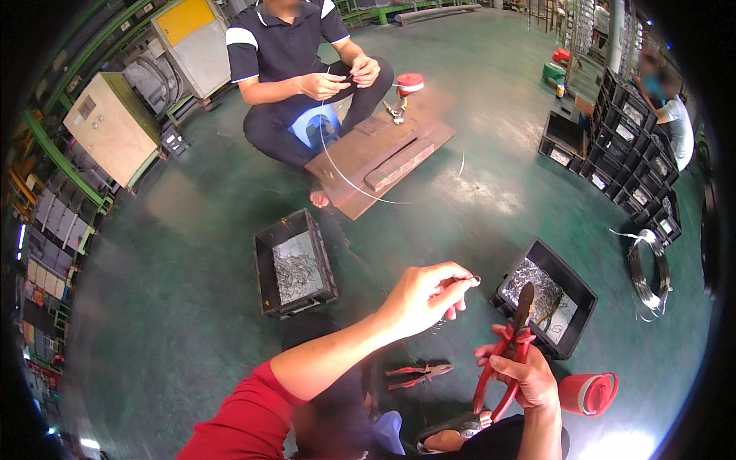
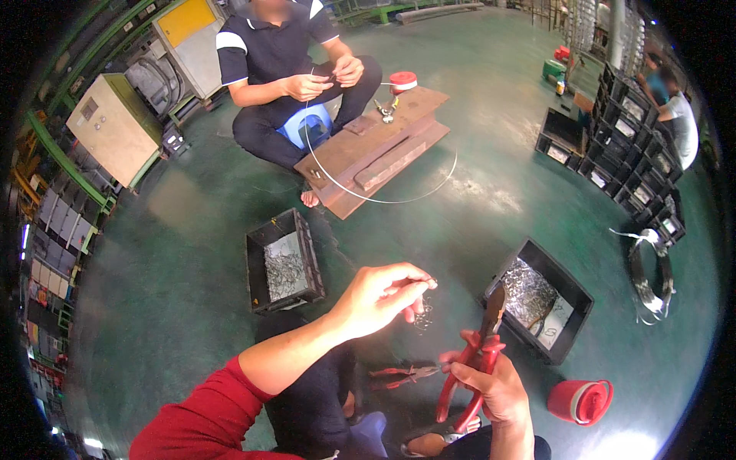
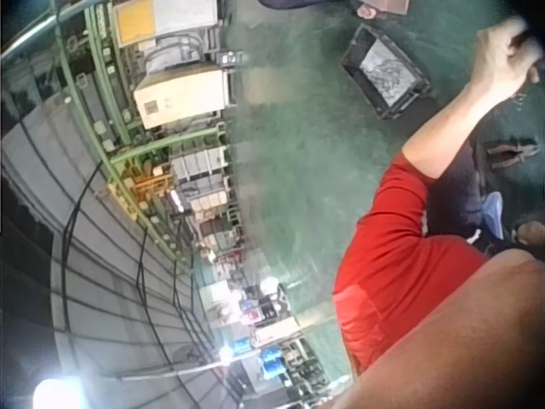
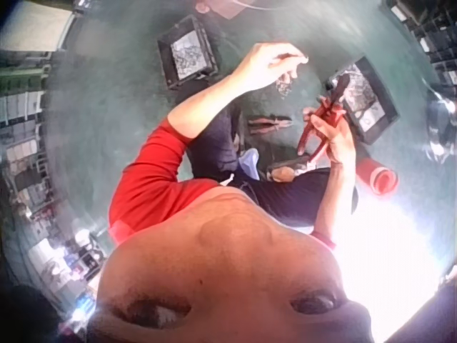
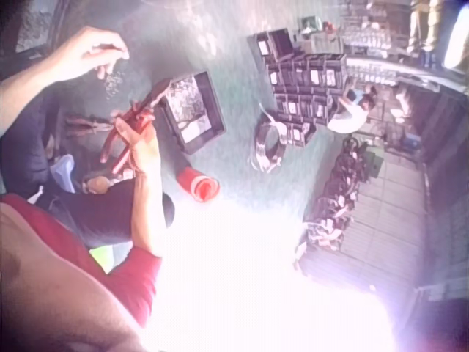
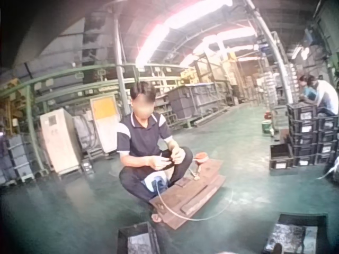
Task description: The person sits on a low stool and repeatedly picks up small metal wire pieces from a black tray, cuts them with red-handled pliers, and drops the cut pieces into the tray. A coworker sits nearby on a stool and handles a long wire on a wooden board.
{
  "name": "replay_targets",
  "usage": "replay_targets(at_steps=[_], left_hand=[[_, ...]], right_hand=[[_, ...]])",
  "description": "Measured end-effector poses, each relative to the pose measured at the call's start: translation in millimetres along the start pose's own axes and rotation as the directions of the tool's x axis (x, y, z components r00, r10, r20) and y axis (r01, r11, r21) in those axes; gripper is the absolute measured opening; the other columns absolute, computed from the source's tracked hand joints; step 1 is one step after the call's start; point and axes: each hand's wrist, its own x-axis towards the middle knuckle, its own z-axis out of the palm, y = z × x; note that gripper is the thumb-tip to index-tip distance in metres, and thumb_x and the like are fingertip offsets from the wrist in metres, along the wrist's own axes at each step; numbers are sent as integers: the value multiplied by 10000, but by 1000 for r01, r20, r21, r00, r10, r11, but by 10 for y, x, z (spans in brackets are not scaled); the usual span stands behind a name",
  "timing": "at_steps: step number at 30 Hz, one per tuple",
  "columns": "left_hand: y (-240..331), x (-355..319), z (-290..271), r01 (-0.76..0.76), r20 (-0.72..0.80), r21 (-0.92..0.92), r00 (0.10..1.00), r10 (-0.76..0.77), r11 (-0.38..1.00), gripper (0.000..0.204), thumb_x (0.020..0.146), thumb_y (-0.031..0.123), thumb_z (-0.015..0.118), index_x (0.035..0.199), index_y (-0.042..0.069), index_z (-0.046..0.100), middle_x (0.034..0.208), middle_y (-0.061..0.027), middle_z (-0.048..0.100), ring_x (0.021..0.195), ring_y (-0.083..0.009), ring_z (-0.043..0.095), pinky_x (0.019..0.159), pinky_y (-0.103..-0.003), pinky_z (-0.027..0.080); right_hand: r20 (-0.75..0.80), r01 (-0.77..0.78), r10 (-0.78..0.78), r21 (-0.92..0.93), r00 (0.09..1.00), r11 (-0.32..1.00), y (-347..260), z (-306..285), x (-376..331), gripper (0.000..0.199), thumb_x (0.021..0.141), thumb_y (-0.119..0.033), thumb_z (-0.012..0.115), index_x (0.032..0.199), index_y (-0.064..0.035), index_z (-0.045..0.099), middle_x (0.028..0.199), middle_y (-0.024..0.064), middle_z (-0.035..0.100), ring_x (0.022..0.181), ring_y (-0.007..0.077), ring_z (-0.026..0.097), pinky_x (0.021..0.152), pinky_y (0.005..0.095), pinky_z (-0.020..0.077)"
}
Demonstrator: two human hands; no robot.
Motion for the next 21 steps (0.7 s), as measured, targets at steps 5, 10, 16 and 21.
replay_targets(at_steps=[5, 10, 16, 21], left_hand=[[56, -49, -13, -22, 6, -27, 1000, 22, 999, 207, 983, 136, 536, 1080, -22, 628, 767, -67, 650, 655, -99, 621, 614, -239, 518], [-6, -58, 20, -65, 14, -2, 998, 65, 998, 194, 983, 118, 530, 1083, -23, 619, 770, -71, 650, 656, -98, 624, 603, -242, 520], [-218, 14, 23, -4, 39, 70, 999, 1, 998, 157, 954, 108, 565, 1083, 39, 621, 752, -81, 669, 620, -128, 647, 562, -267, 509], [-311, 58, -5, -111, -55, 80, 992, 116, 991, 122, 929, 131, 573, 997, 41, 618, 650, -105, 646, 551, -251, 646, 529, -344, 488]], right_hand=[[-88, -41, 52, 118, 995, 992, 25, -52, 23, 384, 837, -102, 638, 1173, 1, 483, 1031, 206, 651, 858, 277, 666, 703, 388, 565], [-191, -19, 73, 274, 979, 962, 134, -110, 111, 281, 855, -112, 611, 1119, -47, 543, 1034, 206, 648, 863, 319, 666, 740, 472, 565], [-234, -133, 199, 272, 952, 953, 295, -176, 277, 280, 858, -99, 625, 1119, -55, 535, 1008, 175, 652, 883, 292, 658, 760, 436, 546], [-155, -221, 262, 237, 953, 946, 297, -133, 381, 251, 885, -79, 616, 1124, -91, 541, 1037, 139, 649, 947, 280, 641, 820, 439, 509]])
